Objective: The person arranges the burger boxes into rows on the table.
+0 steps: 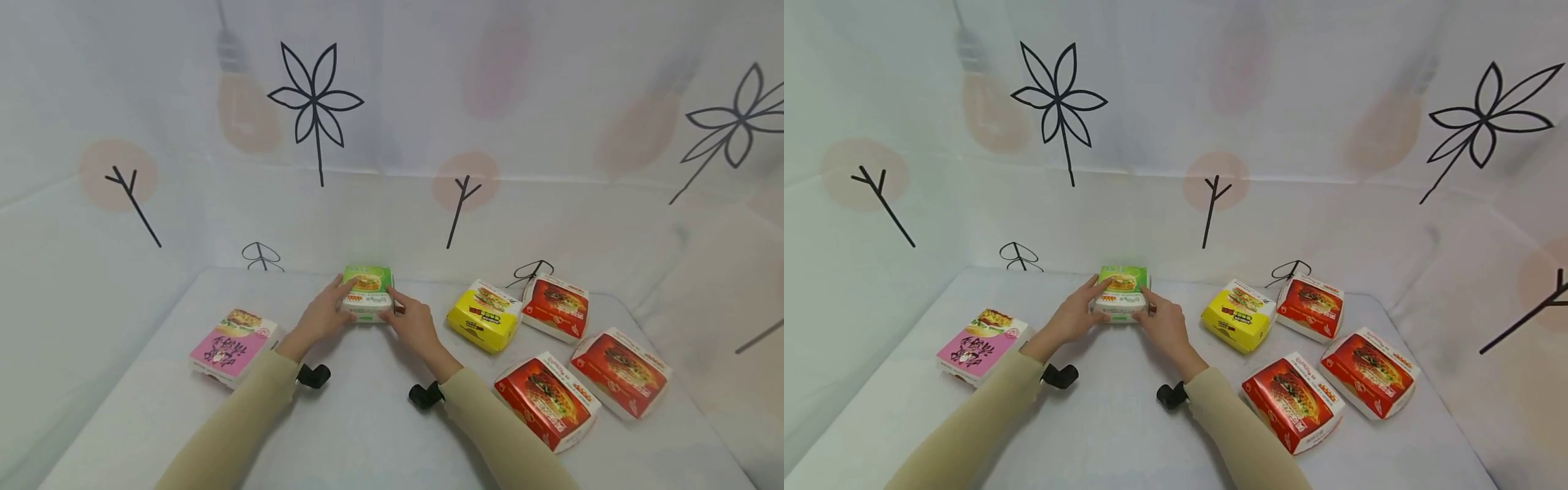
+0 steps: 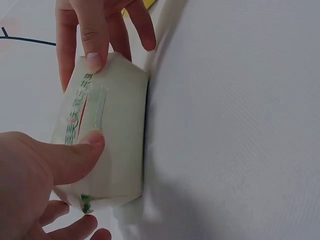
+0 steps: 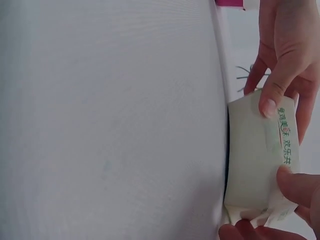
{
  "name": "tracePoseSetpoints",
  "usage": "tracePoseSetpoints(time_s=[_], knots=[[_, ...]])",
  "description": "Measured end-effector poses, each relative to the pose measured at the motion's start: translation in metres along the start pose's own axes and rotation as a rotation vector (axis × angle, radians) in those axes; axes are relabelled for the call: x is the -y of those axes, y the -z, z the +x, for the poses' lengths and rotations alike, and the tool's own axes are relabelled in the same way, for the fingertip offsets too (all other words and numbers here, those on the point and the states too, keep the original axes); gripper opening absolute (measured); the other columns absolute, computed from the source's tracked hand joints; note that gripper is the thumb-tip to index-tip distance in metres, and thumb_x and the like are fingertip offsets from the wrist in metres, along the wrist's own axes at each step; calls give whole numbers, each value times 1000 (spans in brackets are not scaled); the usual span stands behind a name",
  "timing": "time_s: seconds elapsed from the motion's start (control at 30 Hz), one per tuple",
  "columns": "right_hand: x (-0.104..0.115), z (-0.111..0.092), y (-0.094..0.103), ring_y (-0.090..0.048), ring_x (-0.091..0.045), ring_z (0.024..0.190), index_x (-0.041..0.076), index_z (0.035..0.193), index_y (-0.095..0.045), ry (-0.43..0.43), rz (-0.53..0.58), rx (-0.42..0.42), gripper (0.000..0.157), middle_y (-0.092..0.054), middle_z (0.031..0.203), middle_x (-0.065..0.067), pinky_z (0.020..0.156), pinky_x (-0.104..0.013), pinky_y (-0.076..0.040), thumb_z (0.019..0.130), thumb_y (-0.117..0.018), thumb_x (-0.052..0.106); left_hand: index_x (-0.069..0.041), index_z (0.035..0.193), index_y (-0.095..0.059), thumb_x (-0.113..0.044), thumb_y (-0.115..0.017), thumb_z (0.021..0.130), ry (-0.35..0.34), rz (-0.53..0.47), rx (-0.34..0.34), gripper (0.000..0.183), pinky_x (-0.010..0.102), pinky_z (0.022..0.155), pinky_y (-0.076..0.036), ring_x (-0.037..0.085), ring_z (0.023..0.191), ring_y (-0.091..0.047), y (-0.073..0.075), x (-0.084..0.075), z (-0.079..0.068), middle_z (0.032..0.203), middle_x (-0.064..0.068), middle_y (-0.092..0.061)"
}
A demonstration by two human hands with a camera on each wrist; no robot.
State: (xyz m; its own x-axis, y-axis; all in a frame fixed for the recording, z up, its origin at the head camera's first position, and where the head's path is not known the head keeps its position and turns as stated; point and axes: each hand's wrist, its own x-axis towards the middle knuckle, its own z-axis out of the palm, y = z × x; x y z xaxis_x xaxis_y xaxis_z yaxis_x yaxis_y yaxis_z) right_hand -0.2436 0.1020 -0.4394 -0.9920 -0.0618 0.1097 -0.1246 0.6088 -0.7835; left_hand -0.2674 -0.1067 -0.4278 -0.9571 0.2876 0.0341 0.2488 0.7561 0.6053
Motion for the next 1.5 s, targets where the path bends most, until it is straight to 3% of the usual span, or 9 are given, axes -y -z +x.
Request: tracePoseSetpoints(time_s=[0.23,0.4,0.67,0.93,1.1,1.23,1.5], knots=[[0,0,1,-63,-28,118,21,145,-54,1,-7,-7,59,-59,137,-14,87,-40,-56,90,-76,24,-15,157,-31,-16,-76,88,-10,11,-21,82,57,115,-24,42,145,-24,-1,1,0,163,19,-17],[-2,-1,3,-60,-29,121,23,145,-54,-4,-8,-9,58,-62,132,-17,92,-45,-54,91,-75,27,-17,157,-31,-20,-74,90,5,8,-16,80,57,115,-23,41,146,-22,1,1,-3,163,17,-17],[-2,-4,11,-59,-33,121,25,143,-57,-22,34,-15,56,-62,133,-16,98,-51,-48,90,-76,26,-17,156,-34,-24,-71,93,4,26,-35,73,55,116,-22,38,147,-23,12,-4,-15,163,13,-21],[1,-10,21,-57,-28,124,20,142,-58,0,105,-23,54,-59,137,-14,97,-46,-50,91,-75,24,-16,155,-36,-21,-69,94,-43,1,-79,69,53,114,-27,34,143,-34,32,-10,-36,158,11,-35],[7,-18,26,-57,-26,125,18,142,-58,9,145,-24,54,-60,138,-11,97,-44,-51,90,-75,22,-21,155,-38,-24,-69,95,-23,-10,-97,68,56,108,-36,34,133,-48,46,-12,-54,149,11,-48],[13,-24,25,-57,-24,124,17,139,-60,10,188,-28,51,-61,136,-8,97,-41,-51,90,-75,17,-20,154,-40,-24,-69,95,-19,4,-113,66,58,103,-41,35,130,-50,62,-11,-70,146,10,-52],[24,-37,19,-57,-25,123,19,137,-63,36,193,8,49,-63,133,-8,98,-41,-51,90,-75,14,-14,153,-40,-21,-67,95,21,25,-137,64,61,99,-42,44,125,-52,102,17,-101,142,19,-53]])
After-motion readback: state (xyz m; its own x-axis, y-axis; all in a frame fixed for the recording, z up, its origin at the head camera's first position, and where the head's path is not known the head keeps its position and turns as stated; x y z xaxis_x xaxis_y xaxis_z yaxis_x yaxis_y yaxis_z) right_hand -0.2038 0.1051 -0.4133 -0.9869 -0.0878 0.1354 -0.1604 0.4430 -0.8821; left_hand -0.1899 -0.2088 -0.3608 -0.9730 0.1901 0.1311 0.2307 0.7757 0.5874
